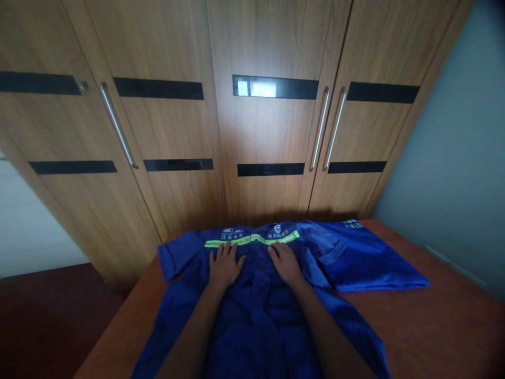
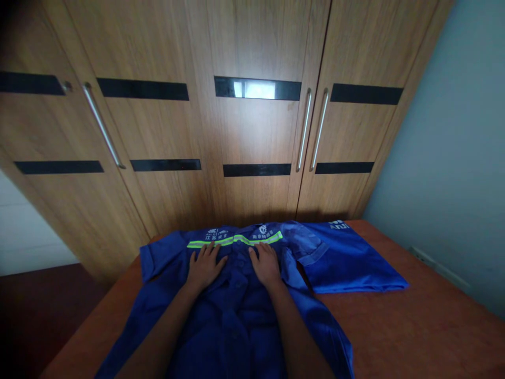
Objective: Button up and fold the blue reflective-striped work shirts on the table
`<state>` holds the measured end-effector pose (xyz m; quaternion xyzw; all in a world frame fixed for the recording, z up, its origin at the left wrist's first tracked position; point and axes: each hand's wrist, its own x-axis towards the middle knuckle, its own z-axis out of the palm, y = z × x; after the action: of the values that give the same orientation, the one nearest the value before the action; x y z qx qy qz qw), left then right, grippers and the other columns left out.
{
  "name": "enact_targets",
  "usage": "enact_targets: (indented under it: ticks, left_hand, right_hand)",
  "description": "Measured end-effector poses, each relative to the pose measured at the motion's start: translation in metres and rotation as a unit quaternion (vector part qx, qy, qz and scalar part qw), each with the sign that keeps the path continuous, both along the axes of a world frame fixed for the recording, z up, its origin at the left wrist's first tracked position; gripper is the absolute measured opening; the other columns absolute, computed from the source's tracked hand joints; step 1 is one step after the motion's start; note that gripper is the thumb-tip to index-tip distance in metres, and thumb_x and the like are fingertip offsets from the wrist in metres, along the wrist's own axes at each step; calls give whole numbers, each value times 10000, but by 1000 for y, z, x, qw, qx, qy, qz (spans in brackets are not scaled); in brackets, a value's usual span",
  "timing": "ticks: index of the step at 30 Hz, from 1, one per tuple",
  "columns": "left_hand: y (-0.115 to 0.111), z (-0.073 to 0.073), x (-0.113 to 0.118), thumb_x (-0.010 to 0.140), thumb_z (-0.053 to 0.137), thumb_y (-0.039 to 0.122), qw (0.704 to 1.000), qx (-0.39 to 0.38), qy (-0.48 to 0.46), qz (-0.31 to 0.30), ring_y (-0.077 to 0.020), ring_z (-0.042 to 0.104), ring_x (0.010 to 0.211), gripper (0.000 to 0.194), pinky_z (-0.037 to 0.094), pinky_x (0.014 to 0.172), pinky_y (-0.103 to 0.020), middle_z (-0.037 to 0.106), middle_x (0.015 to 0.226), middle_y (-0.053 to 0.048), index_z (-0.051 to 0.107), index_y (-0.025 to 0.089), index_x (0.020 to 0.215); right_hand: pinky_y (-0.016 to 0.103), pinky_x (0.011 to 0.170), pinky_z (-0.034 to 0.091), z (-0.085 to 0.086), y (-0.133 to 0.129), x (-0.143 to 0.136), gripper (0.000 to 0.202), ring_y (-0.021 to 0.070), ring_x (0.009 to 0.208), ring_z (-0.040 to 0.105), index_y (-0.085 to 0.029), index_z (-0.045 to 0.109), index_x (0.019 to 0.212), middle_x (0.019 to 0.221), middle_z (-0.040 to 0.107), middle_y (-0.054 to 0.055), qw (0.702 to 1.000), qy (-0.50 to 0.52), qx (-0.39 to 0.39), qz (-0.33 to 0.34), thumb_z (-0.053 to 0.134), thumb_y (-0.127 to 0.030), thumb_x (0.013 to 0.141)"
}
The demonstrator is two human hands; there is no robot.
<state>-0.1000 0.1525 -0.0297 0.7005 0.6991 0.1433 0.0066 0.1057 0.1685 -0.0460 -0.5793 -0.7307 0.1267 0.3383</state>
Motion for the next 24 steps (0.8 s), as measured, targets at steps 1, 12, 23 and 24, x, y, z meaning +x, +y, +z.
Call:
enact_targets:
  ticks: [1,12,23,24]
  left_hand:
    - [-2,1,-7,885,363,521,1000,-2,2,4,-348,266,1376,553,165,1076,-584,381,1480,-122,477,224,1337]
    - [-53,37,-34,840,480,366,997,-42,10,-62,-278,400,1310,471,295,1068,-446,480,1407,-125,550,202,1277]
    - [-177,37,-73,813,475,362,990,-84,115,6,-276,296,1383,580,239,1118,-462,350,1499,-86,454,250,1382]
    - [-184,33,-80,825,460,395,990,-78,116,18,-276,297,1383,581,255,1113,-458,338,1503,-95,451,238,1384]
  right_hand:
    - [447,1052,306,1,0,0,392,249,1218,491,-158,631,1146,1234,611,144,1000,0,2,-1,385,-393,952]
    - [429,1068,342,30,-64,5,353,256,1240,465,-140,603,1189,1284,562,150,997,-12,38,66,491,-279,884]
    - [364,1074,396,3,-204,86,412,226,1277,459,-357,542,1296,1393,492,-5,991,-71,-37,105,504,-394,887]
    - [385,1083,382,0,-206,96,411,235,1286,448,-345,546,1296,1395,491,-2,990,-91,-43,100,489,-412,894]
